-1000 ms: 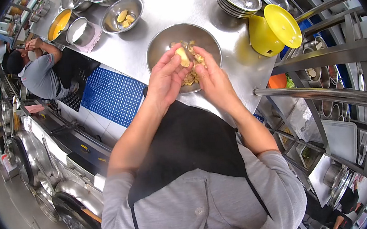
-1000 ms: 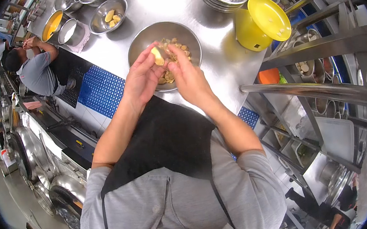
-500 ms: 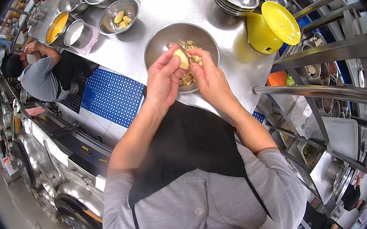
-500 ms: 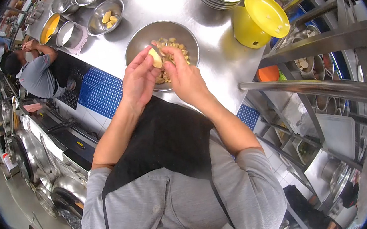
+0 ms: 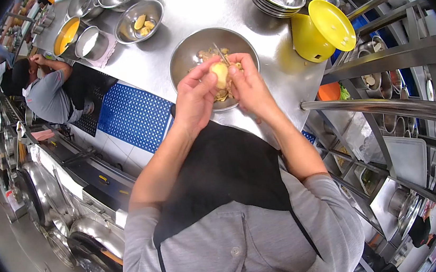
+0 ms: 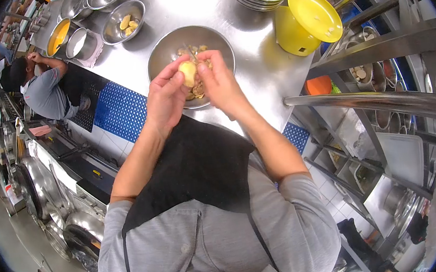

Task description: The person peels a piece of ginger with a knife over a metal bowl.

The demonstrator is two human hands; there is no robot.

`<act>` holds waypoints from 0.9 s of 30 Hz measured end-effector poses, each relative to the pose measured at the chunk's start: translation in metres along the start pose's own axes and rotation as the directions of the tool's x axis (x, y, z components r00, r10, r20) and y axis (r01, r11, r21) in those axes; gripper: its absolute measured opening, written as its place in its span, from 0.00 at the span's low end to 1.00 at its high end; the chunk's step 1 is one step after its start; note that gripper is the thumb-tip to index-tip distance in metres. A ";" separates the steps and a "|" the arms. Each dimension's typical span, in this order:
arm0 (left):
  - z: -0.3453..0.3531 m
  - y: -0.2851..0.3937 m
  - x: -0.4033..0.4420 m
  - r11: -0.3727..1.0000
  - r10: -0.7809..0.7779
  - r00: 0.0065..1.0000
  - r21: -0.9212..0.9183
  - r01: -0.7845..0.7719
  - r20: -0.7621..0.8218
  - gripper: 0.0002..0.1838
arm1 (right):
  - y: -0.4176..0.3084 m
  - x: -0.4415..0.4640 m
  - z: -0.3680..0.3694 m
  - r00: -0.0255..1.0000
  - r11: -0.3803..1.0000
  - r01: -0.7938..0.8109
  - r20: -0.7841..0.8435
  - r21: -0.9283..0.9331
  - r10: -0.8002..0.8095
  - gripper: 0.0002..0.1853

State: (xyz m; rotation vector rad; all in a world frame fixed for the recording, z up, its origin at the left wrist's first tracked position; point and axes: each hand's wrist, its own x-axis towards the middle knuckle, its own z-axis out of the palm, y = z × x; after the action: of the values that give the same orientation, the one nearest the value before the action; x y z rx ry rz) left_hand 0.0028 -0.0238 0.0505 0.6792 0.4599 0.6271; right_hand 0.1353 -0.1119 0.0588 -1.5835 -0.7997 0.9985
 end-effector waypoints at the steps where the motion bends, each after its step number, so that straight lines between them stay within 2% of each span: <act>1: 0.000 0.000 0.000 1.000 -0.016 1.000 -0.015 0.016 0.010 0.23 | -0.002 0.003 -0.005 0.986 0.977 -0.160 0.062 0.143 0.152 0.15; 2: -0.001 0.001 0.000 0.999 -0.031 0.999 -0.030 0.031 0.017 0.23 | -0.002 0.003 -0.010 0.976 0.965 -0.197 0.127 0.174 0.176 0.18; 5: -0.004 0.005 0.006 0.996 -0.054 0.998 -0.070 0.051 -0.028 0.23 | -0.014 -0.005 -0.013 0.980 0.983 -0.180 0.079 -0.024 0.182 0.23; 7: 0.000 0.008 0.007 0.996 -0.043 0.994 -0.084 0.035 -0.096 0.24 | 0.000 -0.008 -0.007 0.999 0.982 0.048 0.018 -0.185 -0.045 0.25; 9: -0.001 0.007 0.009 0.997 -0.044 0.994 -0.075 0.036 -0.103 0.23 | 0.001 -0.015 -0.001 0.986 0.946 0.163 0.026 -0.280 -0.162 0.27; 11: -0.001 0.005 0.009 0.996 -0.041 0.994 -0.078 0.033 -0.106 0.22 | -0.011 -0.026 0.003 0.984 0.934 0.176 0.066 -0.312 -0.163 0.28; 12: -0.001 0.003 0.010 0.996 -0.035 0.994 -0.088 0.026 -0.107 0.21 | -0.004 -0.027 0.006 0.955 0.890 0.289 0.037 -0.352 -0.295 0.28; 21: 0.003 0.003 0.009 0.991 -0.048 0.986 -0.127 0.028 -0.158 0.20 | -0.003 -0.028 0.005 0.954 0.876 0.294 0.058 -0.383 -0.295 0.27; 27: 0.001 0.001 0.010 0.994 0.025 0.986 -0.102 -0.042 -0.166 0.20 | -0.008 -0.025 0.009 0.958 0.920 0.286 0.042 -0.268 -0.285 0.24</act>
State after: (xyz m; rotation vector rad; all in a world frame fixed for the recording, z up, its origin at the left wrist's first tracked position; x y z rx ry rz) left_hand 0.0100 -0.0171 0.0502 0.5384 0.5653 0.7374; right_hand 0.1167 -0.1283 0.0702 -1.6350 -1.1727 0.6995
